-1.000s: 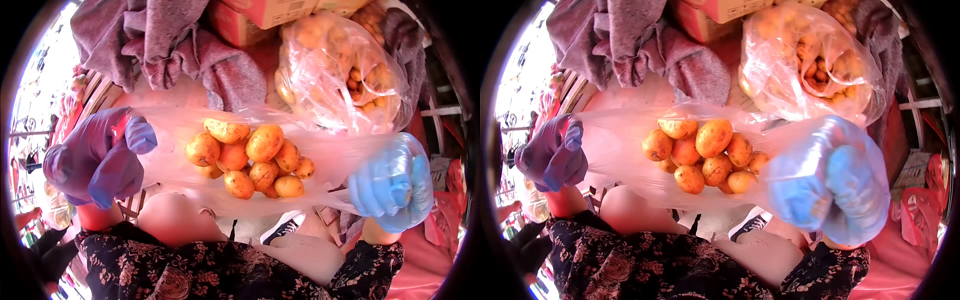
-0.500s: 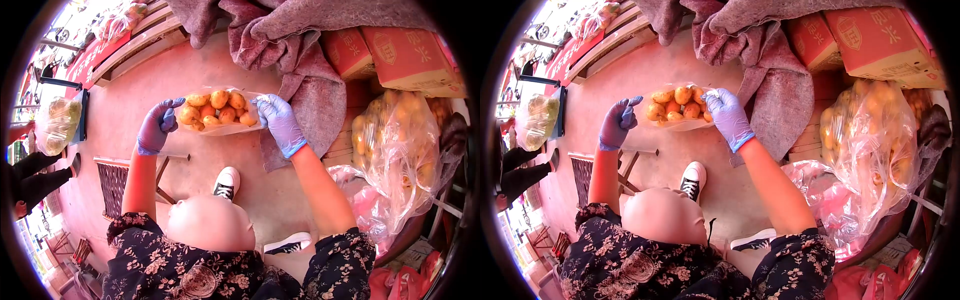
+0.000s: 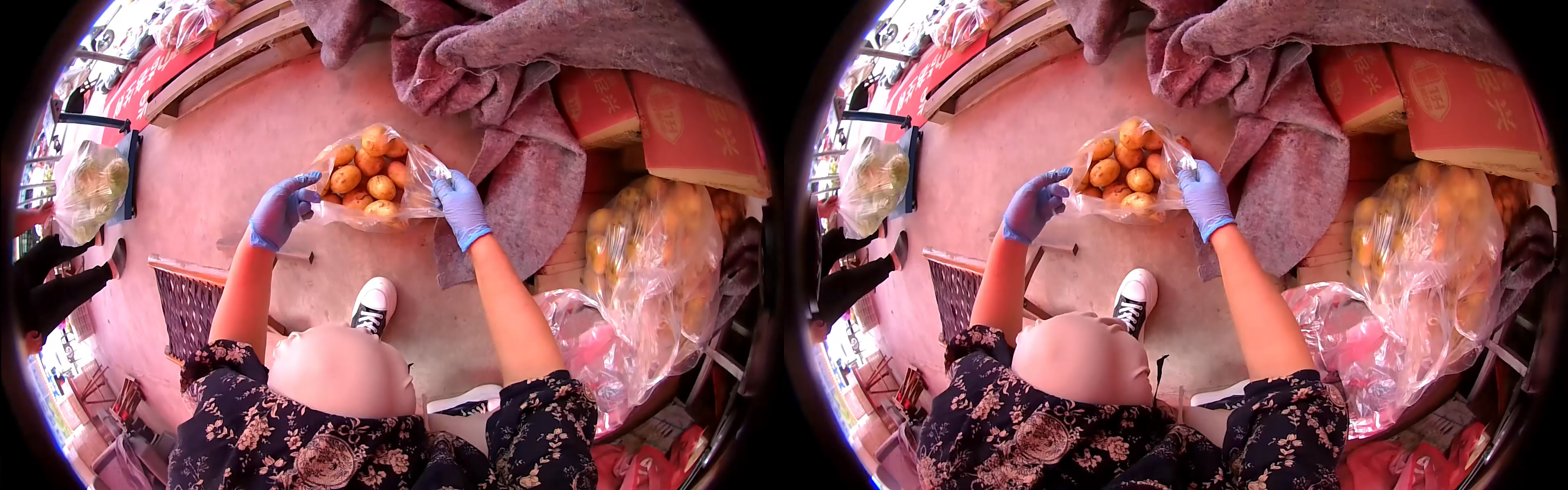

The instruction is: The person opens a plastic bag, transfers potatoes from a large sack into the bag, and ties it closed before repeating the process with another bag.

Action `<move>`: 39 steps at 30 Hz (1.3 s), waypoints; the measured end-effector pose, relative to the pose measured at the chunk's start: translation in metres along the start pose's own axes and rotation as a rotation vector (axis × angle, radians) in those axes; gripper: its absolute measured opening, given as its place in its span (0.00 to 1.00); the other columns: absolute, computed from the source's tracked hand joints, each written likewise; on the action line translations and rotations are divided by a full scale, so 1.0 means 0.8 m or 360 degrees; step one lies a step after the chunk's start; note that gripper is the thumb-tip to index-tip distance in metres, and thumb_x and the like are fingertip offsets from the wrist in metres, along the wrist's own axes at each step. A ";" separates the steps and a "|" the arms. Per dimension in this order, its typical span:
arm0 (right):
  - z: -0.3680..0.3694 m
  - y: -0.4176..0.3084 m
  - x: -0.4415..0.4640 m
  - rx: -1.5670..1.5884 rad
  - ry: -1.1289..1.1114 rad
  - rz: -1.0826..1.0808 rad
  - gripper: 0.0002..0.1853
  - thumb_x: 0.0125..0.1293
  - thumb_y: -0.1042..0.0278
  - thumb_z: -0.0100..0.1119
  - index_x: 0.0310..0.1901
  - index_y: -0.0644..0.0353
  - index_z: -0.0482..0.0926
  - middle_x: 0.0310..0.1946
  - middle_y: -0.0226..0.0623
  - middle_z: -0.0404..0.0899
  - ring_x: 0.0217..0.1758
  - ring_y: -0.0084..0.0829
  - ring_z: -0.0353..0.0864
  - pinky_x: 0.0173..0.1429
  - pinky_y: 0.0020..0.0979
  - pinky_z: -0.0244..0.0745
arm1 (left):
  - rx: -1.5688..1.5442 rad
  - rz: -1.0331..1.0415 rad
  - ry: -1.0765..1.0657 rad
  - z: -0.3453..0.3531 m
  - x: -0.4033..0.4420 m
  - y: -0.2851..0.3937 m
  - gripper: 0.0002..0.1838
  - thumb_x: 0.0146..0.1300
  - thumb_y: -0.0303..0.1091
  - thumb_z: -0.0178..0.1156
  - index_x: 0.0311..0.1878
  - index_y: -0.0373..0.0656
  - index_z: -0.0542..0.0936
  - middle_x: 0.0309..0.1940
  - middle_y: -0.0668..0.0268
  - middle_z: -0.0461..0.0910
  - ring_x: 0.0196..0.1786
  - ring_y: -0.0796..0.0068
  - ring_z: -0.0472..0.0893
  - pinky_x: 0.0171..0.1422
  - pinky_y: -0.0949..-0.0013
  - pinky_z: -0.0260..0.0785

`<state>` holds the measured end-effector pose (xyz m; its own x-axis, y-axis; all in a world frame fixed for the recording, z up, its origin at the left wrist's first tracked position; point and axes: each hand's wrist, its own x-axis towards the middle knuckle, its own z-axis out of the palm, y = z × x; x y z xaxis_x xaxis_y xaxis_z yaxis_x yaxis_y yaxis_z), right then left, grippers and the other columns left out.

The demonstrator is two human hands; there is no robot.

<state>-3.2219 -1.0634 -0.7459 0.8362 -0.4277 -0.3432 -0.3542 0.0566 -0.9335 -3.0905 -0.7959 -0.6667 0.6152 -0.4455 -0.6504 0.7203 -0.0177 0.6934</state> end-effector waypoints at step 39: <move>-0.108 -0.069 -0.080 0.0595 -0.0085 -0.0001 0.04 0.64 0.71 0.52 0.38 0.58 0.76 0.30 0.24 0.75 0.31 0.14 0.72 0.36 0.17 0.68 | -0.0013 0.0311 -0.0059 0.068 -0.077 -0.012 0.03 0.56 0.32 0.54 0.33 0.44 0.74 0.23 0.75 0.68 0.25 0.82 0.67 0.51 0.66 0.64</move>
<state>-3.2919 -1.1171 -0.6630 0.8604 -0.3808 -0.3387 -0.1850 0.3859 -0.9038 -3.1525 -0.8171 -0.6164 0.7316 -0.4725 -0.4915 0.5908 0.0794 0.8029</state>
